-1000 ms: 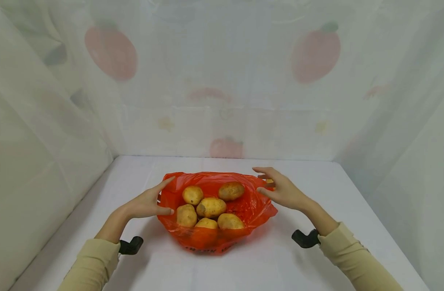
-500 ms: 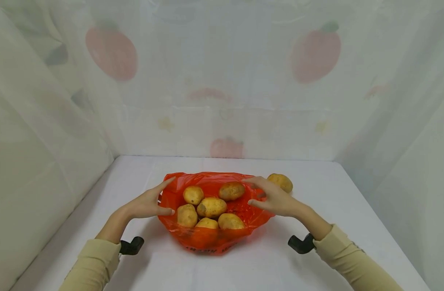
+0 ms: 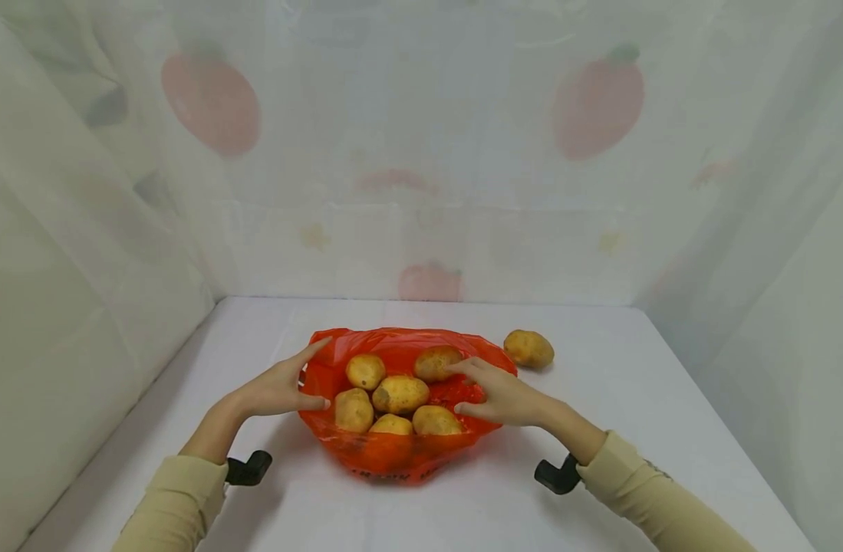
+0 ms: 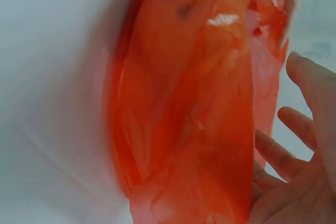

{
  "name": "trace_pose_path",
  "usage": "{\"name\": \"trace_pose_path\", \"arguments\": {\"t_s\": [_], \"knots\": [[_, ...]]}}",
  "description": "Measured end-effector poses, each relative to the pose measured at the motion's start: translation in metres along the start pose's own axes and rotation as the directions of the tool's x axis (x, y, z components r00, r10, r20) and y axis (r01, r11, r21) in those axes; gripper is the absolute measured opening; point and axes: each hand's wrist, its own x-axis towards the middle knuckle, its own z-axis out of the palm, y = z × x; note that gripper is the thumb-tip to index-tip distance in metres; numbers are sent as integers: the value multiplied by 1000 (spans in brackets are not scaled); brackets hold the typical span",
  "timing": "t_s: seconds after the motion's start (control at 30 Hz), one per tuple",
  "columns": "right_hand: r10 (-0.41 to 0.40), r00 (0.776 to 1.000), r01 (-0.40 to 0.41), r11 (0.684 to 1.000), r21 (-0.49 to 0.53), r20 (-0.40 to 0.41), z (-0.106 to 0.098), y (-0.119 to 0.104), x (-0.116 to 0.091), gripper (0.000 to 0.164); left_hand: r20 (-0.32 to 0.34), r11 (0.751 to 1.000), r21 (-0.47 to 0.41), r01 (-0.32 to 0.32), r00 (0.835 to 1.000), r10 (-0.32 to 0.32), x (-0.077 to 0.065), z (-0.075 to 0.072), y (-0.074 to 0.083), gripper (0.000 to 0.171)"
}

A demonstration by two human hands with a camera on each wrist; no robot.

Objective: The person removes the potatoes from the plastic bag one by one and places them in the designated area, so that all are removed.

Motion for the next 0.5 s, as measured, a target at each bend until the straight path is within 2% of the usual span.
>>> {"name": "trace_pose_path", "arguments": {"t_s": [0.2, 0.5], "knots": [[13, 1000, -13, 1000, -18, 21, 9, -3, 4, 55, 1, 1000, -10, -1, 1000, 1, 0, 0, 0, 93], [35, 998, -38, 998, 41, 60, 17, -4, 6, 55, -6, 1000, 6, -9, 1000, 9, 1, 1, -1, 93]]}}
